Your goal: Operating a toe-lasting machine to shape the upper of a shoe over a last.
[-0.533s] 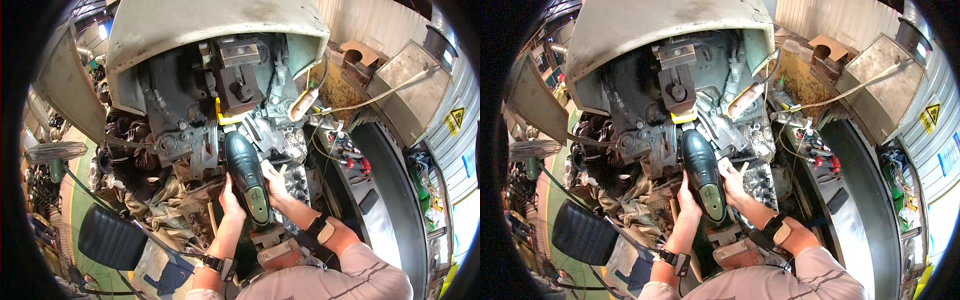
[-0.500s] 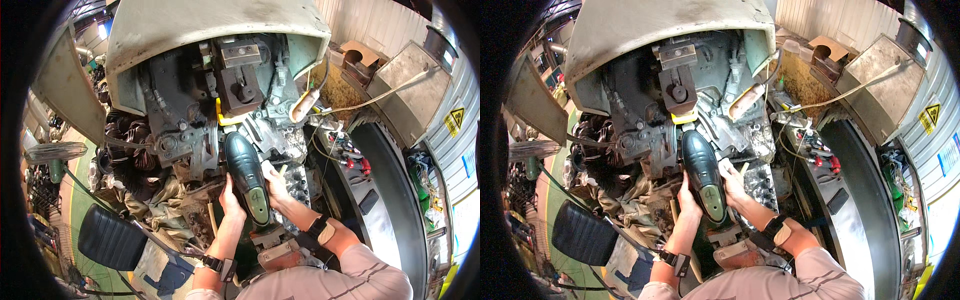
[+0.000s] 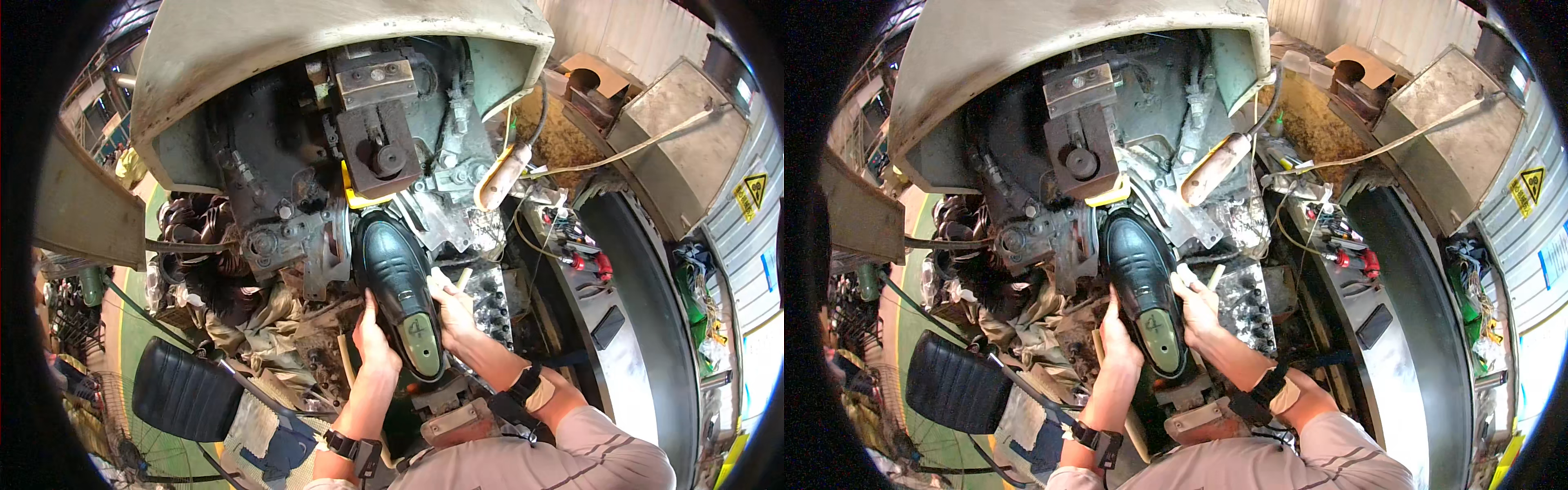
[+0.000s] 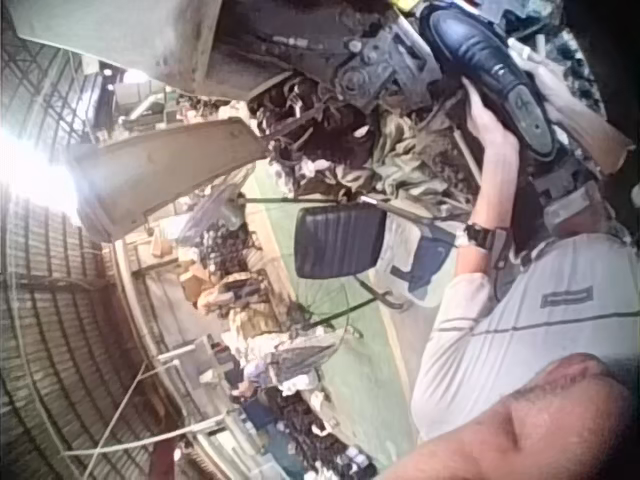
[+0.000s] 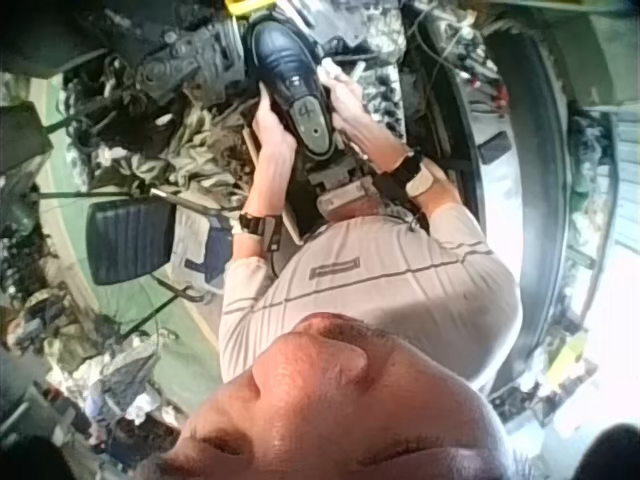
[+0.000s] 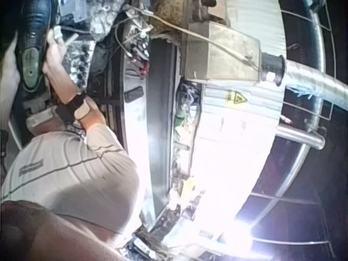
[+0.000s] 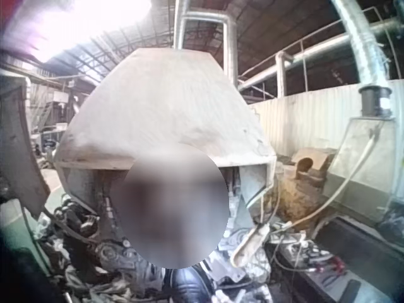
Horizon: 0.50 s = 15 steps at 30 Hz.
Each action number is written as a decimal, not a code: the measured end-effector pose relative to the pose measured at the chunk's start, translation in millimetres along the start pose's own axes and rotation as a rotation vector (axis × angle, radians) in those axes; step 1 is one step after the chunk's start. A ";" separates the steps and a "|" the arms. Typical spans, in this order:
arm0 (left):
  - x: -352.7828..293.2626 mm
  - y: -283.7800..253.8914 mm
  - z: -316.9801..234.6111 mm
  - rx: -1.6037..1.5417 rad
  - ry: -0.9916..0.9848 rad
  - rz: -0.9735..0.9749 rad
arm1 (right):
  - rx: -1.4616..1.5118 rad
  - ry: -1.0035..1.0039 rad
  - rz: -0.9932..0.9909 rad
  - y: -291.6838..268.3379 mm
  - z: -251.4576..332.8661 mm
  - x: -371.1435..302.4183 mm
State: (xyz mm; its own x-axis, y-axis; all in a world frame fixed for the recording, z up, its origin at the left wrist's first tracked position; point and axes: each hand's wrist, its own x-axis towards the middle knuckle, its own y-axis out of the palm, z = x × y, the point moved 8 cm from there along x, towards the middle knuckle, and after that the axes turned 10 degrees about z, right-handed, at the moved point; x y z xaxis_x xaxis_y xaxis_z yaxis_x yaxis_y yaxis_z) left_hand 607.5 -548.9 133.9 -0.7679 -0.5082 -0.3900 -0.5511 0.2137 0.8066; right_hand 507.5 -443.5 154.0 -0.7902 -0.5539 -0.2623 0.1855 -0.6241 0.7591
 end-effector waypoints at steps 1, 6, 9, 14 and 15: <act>0.0 -0.5 -0.8 0.001 0.005 -0.004 | 0.010 0.022 -0.003 -0.7 -1.7 0.6; 3.4 -1.0 6.7 -0.002 -0.028 0.025 | 0.102 0.094 0.082 -5.0 -10.4 7.7; 5.3 2.4 7.8 -0.025 -0.021 0.072 | 0.094 0.077 0.036 -9.2 -11.4 11.0; 19.7 -8.5 10.1 -0.029 0.010 0.078 | 0.066 0.064 0.098 -16.8 -17.7 22.3; 21.7 -10.6 10.7 -0.033 0.011 0.081 | 0.067 0.066 0.095 -18.2 -19.2 23.4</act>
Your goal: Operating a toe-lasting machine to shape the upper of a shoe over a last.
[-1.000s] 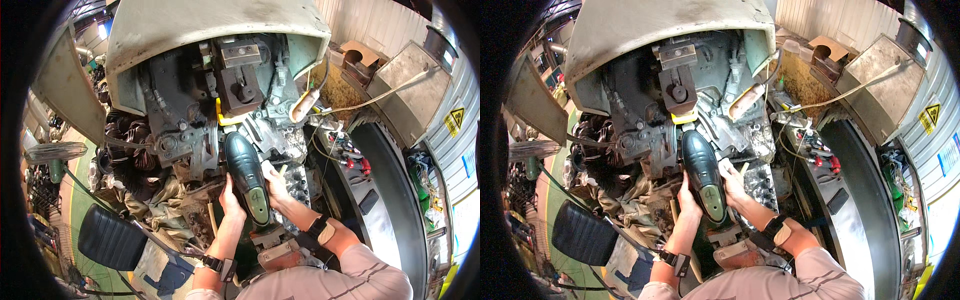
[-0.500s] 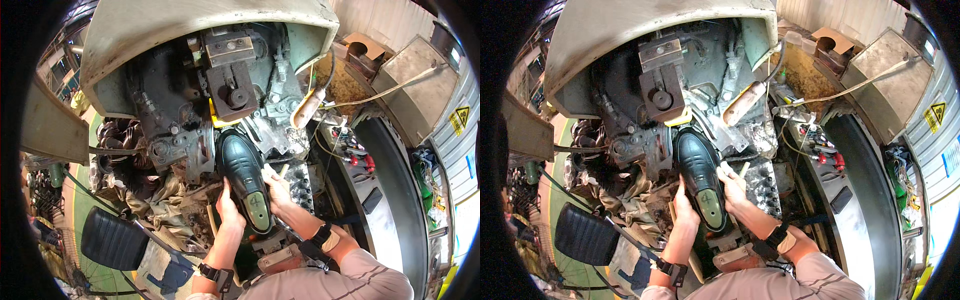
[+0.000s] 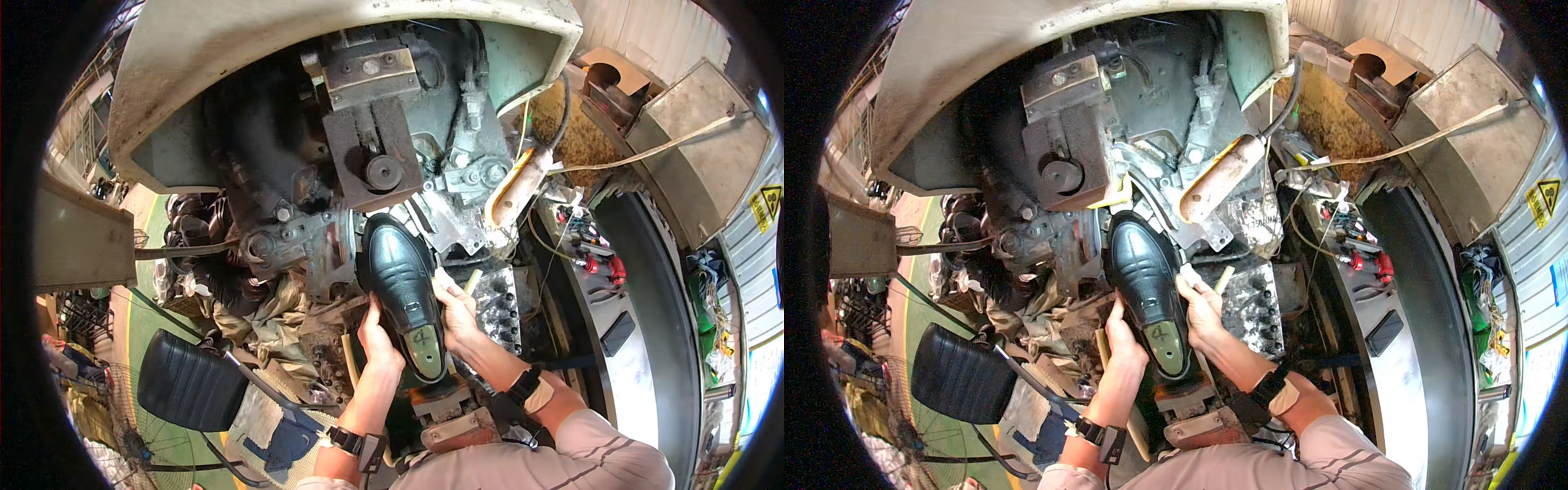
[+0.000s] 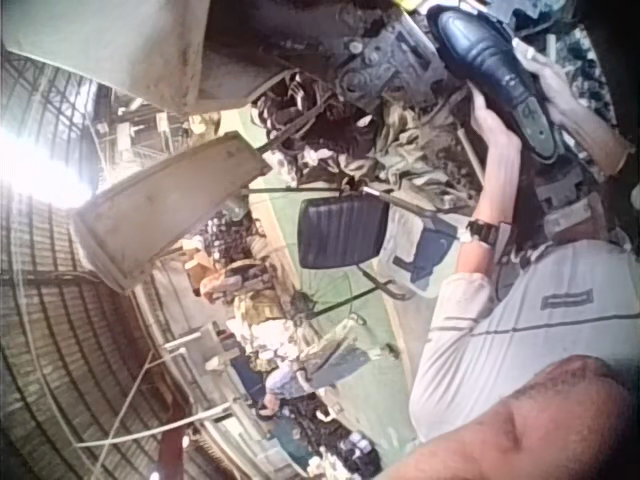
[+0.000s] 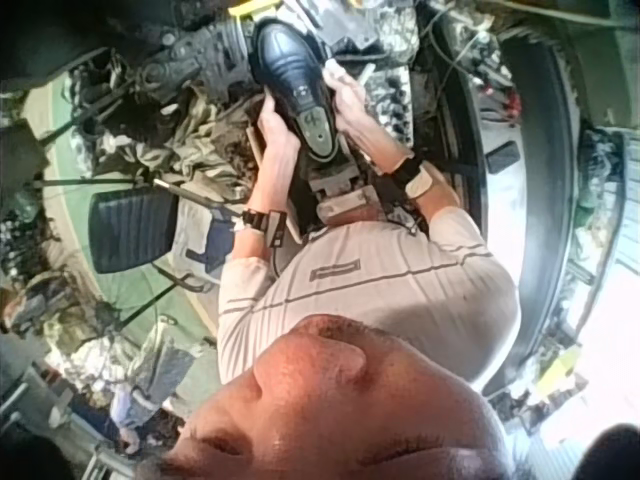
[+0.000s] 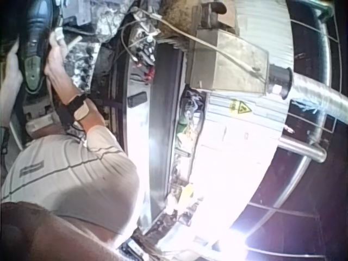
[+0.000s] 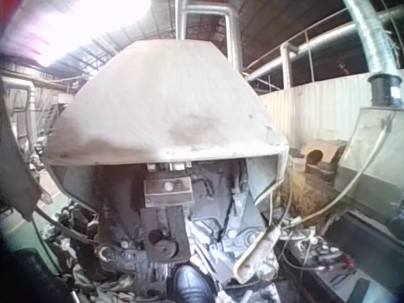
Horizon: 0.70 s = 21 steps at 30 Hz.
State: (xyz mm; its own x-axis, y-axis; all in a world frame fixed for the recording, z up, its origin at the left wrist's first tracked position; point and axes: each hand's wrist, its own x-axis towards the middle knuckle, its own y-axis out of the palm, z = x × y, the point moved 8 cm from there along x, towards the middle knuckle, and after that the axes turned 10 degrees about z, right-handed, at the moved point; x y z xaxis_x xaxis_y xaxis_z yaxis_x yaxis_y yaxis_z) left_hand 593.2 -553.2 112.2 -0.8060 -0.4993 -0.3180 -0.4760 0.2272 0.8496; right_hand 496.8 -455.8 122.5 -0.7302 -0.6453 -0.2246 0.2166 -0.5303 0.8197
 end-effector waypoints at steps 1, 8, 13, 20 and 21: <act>1.8 -2.4 0.2 0.000 -0.001 -0.004 | -0.004 -0.015 0.013 -0.2 -0.1 1.4; 10.0 -15.7 -4.9 0.081 0.060 -0.065 | 0.002 -0.044 0.048 -5.4 -4.5 9.2; 0.2 3.5 -5.2 0.035 0.006 -0.067 | 0.023 -0.015 0.035 13.2 4.2 -0.9; -10.0 16.9 -5.2 -0.009 -0.079 -0.005 | -0.012 0.013 -0.008 14.7 4.4 -11.5; -10.3 13.7 -5.8 -0.004 -0.074 -0.012 | -0.008 0.011 -0.016 14.3 3.3 -12.0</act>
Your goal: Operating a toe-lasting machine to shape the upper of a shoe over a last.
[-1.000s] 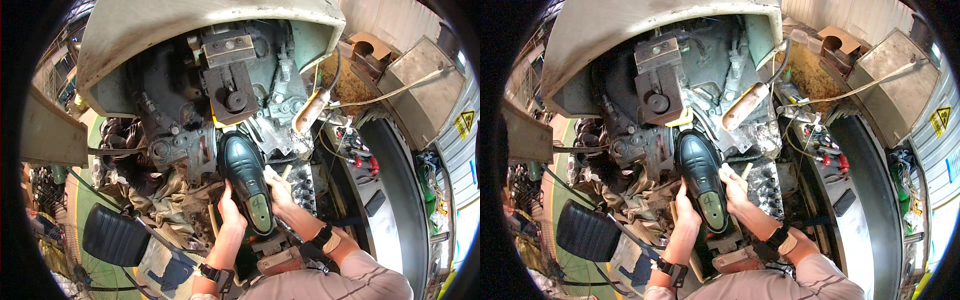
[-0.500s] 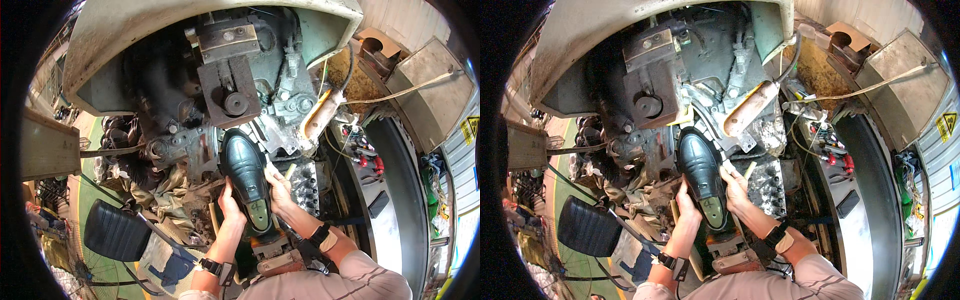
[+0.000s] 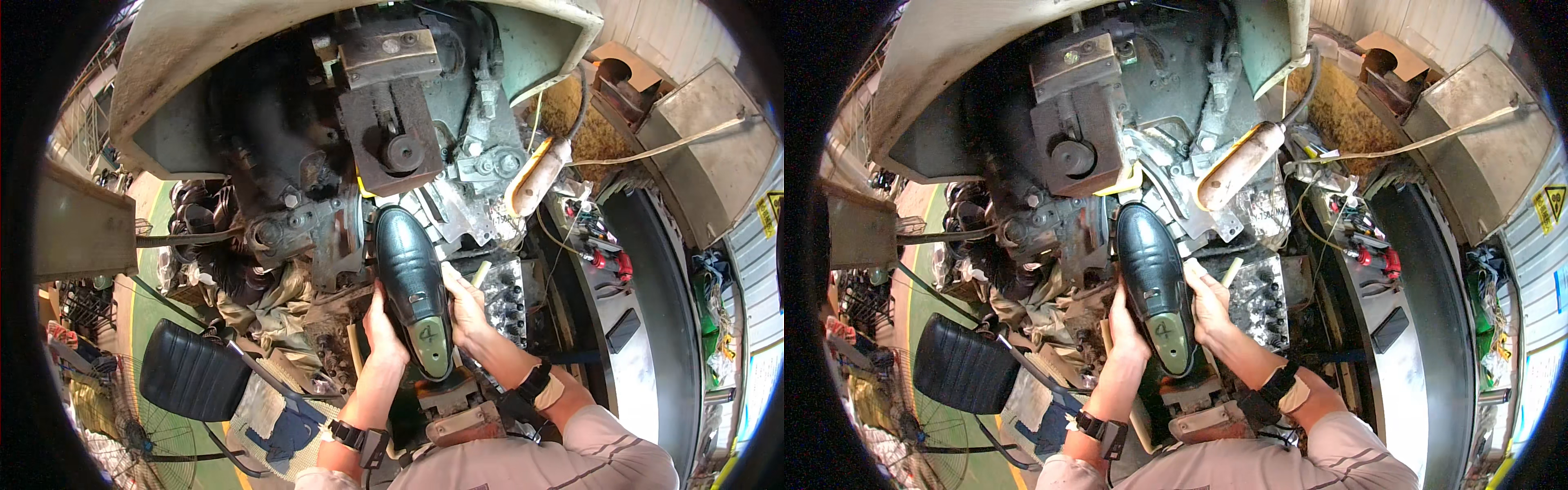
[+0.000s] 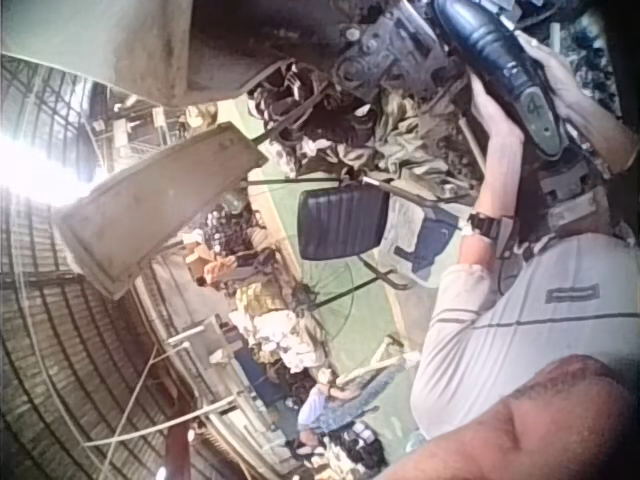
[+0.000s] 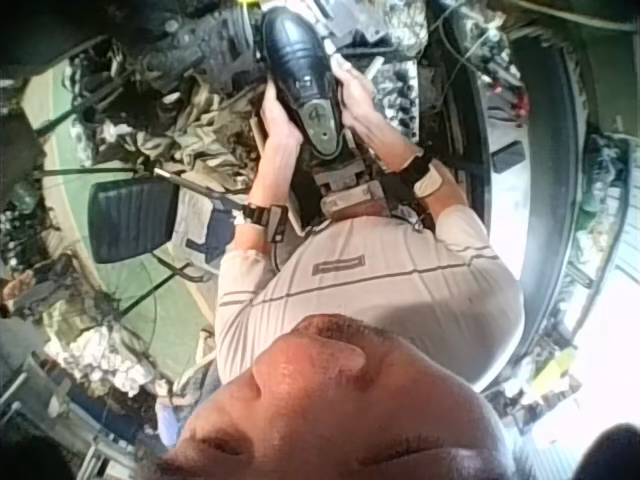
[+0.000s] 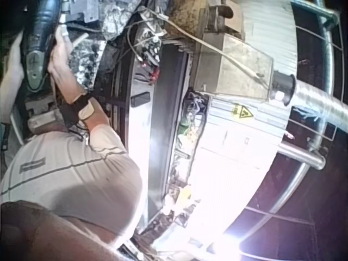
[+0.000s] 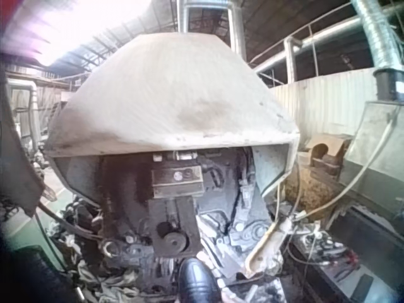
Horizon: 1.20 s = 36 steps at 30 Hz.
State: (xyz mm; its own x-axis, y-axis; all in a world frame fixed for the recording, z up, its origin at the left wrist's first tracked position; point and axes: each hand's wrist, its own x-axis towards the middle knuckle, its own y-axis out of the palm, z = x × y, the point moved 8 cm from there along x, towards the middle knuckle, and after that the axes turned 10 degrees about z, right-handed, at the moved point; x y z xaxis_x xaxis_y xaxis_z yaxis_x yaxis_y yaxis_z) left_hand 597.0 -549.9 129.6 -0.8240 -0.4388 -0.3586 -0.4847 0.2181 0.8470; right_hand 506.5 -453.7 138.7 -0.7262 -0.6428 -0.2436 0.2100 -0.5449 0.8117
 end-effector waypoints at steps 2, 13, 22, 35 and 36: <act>1.0 -7.9 -1.0 0.004 0.003 -0.003 | -0.002 -0.012 0.010 -1.2 0.1 -0.1; -59.7 -302.0 -120.3 0.750 0.340 -0.560 | -0.474 0.038 -0.132 -116.7 113.4 -30.9; -132.6 -177.5 -156.6 0.927 0.593 -0.576 | -0.826 0.034 -0.068 -134.7 138.7 -75.0; -121.1 82.4 0.7 1.635 0.726 -0.099 | -1.781 -0.144 0.494 -61.1 70.7 -57.8; -116.7 75.5 2.5 1.630 0.745 -0.123 | -1.782 -0.154 0.504 -64.9 68.4 -58.5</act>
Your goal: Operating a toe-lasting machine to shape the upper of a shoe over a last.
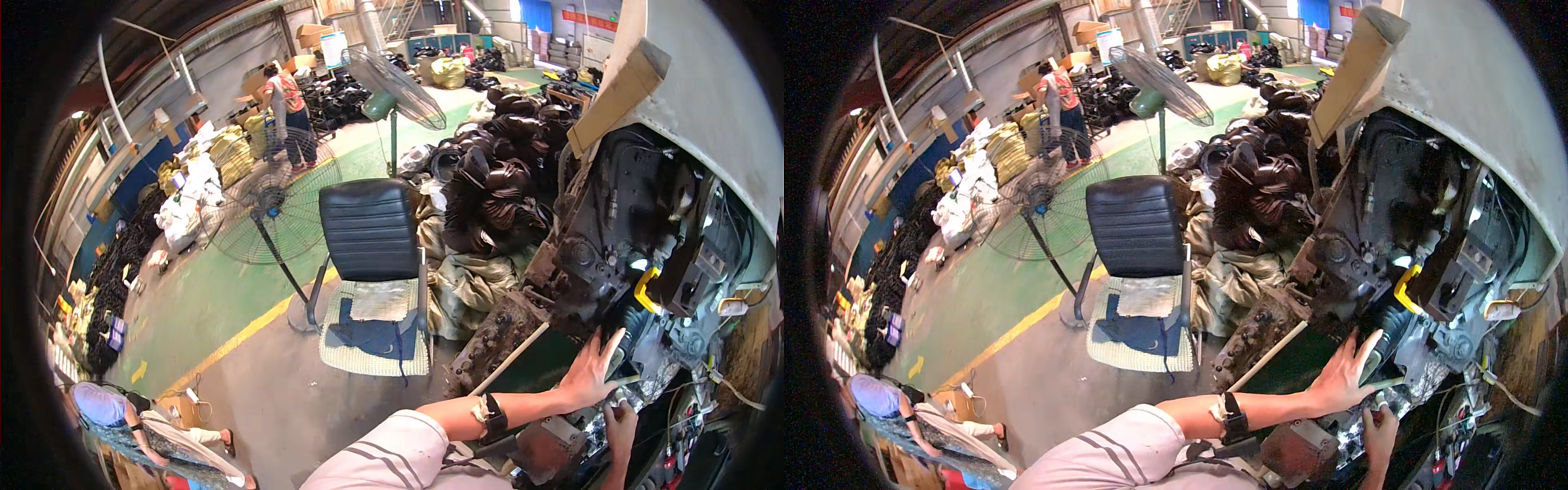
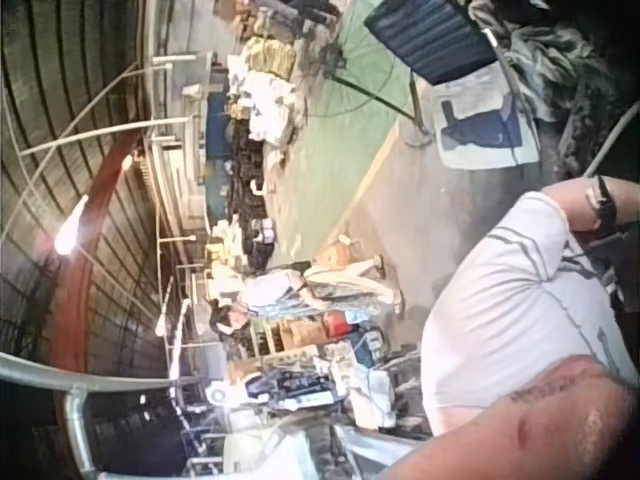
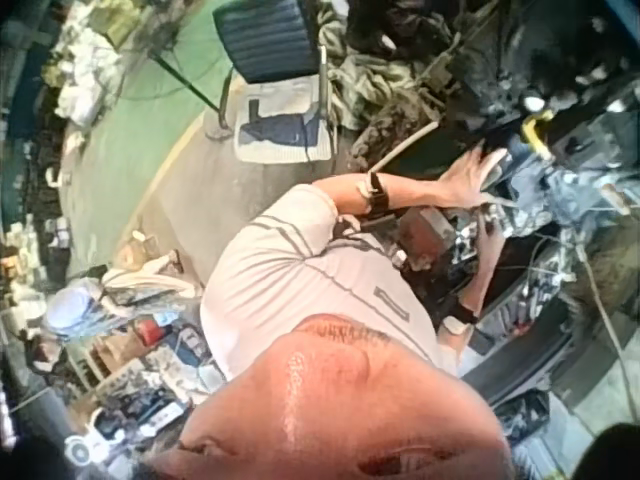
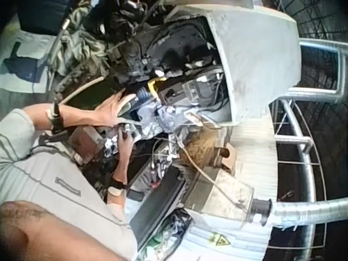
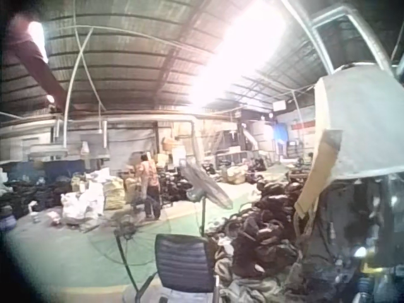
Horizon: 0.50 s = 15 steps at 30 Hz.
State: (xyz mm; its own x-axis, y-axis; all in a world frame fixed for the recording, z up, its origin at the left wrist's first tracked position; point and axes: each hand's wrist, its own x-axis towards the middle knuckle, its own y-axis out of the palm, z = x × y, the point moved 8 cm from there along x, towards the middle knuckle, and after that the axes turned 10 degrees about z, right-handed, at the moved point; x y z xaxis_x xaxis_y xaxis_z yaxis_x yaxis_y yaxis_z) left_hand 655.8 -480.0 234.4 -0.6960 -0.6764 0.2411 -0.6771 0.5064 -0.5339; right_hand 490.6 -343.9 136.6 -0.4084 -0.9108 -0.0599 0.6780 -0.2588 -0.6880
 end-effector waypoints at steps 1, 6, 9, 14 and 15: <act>-0.7 5.0 6.9 0.002 0.004 -0.011 | 0.010 -0.002 -0.006 3.5 -2.6 -3.1; 2.7 13.9 3.3 -0.027 0.004 0.002 | 0.037 -0.028 0.038 -6.4 11.0 -5.4; 1.3 13.1 0.9 -0.022 0.007 0.000 | -0.082 -0.042 0.015 -10.8 13.8 -6.9; -0.4 11.8 1.9 -0.012 0.012 -0.050 | -0.057 -0.099 -0.071 -11.1 14.1 -9.1; -1.5 11.3 2.4 0.006 0.024 -0.074 | -0.060 -0.080 -0.069 -12.3 20.2 -11.2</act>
State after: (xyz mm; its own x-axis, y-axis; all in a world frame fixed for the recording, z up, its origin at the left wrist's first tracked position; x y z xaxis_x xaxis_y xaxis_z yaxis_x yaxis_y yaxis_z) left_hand 649.8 -474.5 226.0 -0.6499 -0.6988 0.2989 -0.7253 0.4526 -0.5188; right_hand 499.2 -337.0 160.4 -0.4014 -0.9148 0.0449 0.6115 -0.3042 -0.7305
